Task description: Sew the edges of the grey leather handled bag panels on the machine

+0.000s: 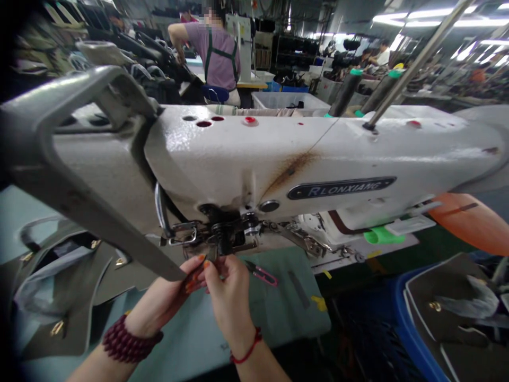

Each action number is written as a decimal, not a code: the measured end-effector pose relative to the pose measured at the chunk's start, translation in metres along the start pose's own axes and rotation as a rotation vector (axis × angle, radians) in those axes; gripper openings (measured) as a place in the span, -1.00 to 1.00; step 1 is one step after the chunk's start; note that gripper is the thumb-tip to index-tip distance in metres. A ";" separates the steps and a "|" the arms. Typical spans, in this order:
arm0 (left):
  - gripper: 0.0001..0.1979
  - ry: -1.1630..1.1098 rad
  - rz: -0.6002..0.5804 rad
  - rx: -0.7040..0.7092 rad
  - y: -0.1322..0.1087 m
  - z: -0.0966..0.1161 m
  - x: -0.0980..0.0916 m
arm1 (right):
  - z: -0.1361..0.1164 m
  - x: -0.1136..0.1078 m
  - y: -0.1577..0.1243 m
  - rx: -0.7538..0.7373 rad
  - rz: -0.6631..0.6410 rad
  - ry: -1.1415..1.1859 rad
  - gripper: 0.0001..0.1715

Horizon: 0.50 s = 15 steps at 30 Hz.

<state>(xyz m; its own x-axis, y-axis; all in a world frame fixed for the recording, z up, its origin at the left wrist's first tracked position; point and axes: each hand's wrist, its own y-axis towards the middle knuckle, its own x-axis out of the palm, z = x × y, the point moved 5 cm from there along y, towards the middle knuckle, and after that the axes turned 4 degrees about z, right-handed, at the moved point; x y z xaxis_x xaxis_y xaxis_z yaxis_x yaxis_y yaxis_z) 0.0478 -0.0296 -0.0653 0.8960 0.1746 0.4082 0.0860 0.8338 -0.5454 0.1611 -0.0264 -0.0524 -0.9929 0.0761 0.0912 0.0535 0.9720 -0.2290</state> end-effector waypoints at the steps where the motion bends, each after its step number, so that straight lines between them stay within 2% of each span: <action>1: -0.66 0.000 0.004 -0.007 -0.001 0.000 0.001 | 0.000 0.000 -0.001 0.006 0.007 0.002 -0.78; 8: -0.63 0.042 0.049 0.002 -0.001 -0.003 -0.005 | -0.008 -0.001 0.000 0.017 -0.052 0.069 -0.72; 15: -0.60 0.176 0.043 0.058 0.005 -0.005 -0.011 | -0.003 -0.002 0.002 0.006 -0.011 0.096 -0.68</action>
<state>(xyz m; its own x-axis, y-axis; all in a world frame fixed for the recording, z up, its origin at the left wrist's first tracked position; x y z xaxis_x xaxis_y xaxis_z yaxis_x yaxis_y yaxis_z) 0.0405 -0.0300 -0.0760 0.9611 0.1210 0.2483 0.0249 0.8572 -0.5144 0.1634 -0.0241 -0.0497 -0.9786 0.0865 0.1867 0.0414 0.9715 -0.2333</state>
